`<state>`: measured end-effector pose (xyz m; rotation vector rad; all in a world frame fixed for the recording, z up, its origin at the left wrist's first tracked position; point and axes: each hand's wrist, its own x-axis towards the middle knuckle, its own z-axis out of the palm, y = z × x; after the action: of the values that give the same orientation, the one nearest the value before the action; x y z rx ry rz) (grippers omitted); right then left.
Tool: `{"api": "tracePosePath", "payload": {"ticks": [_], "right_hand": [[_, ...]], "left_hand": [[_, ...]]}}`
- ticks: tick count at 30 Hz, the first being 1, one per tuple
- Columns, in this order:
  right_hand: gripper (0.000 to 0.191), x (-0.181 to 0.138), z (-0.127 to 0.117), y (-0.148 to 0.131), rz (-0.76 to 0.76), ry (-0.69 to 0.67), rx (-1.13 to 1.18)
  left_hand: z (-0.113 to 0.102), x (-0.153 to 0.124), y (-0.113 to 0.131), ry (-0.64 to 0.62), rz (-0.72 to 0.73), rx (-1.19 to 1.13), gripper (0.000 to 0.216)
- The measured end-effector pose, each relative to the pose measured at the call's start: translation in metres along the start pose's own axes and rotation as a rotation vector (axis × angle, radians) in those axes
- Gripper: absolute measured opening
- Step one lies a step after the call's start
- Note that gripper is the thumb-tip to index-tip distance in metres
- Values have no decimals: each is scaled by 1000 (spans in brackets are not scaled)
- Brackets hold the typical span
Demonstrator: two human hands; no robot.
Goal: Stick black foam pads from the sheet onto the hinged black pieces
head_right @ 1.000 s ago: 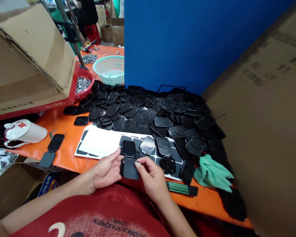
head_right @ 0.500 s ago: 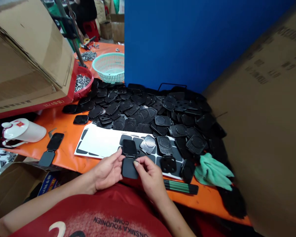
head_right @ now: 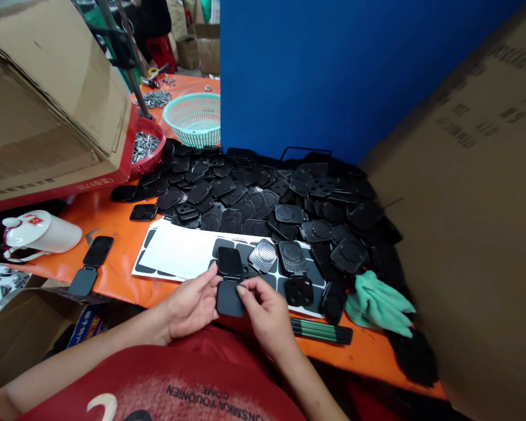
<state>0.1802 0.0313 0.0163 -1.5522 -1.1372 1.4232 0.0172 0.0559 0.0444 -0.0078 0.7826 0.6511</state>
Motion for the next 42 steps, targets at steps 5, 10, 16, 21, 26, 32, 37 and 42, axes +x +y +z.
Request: {"api": "tracePosePath", "payload": {"ticks": [5, 10, 16, 21, 26, 32, 37, 42], "right_hand": [[35, 1, -1, 1, 3, 5, 2], [37, 3, -2, -3, 48, -29, 62], [37, 3, -2, 0, 45, -24, 65], [38, 2, -1, -1, 24, -3, 26], [36, 1, 0, -5, 12, 5, 9], [36, 1, 2, -6, 0, 12, -22], [33, 0, 2, -2, -38, 12, -102], [28, 0, 1, 0, -92, 17, -214]], "left_hand": [[-3, 1, -1, -34, 3, 15, 43], [-8, 3, -2, -83, 2, 12, 50], [-6, 2, -2, -55, -1, 18, 48], [-3, 1, -1, -10, 0, 19, 46], [-2, 1, 0, 4, -3, 20, 45], [-2, 0, 0, 1, 5, 27, 45], [-1, 0, 1, 6, 4, 30, 47], [0, -2, 1, 15, 5, 45, 48]]}}
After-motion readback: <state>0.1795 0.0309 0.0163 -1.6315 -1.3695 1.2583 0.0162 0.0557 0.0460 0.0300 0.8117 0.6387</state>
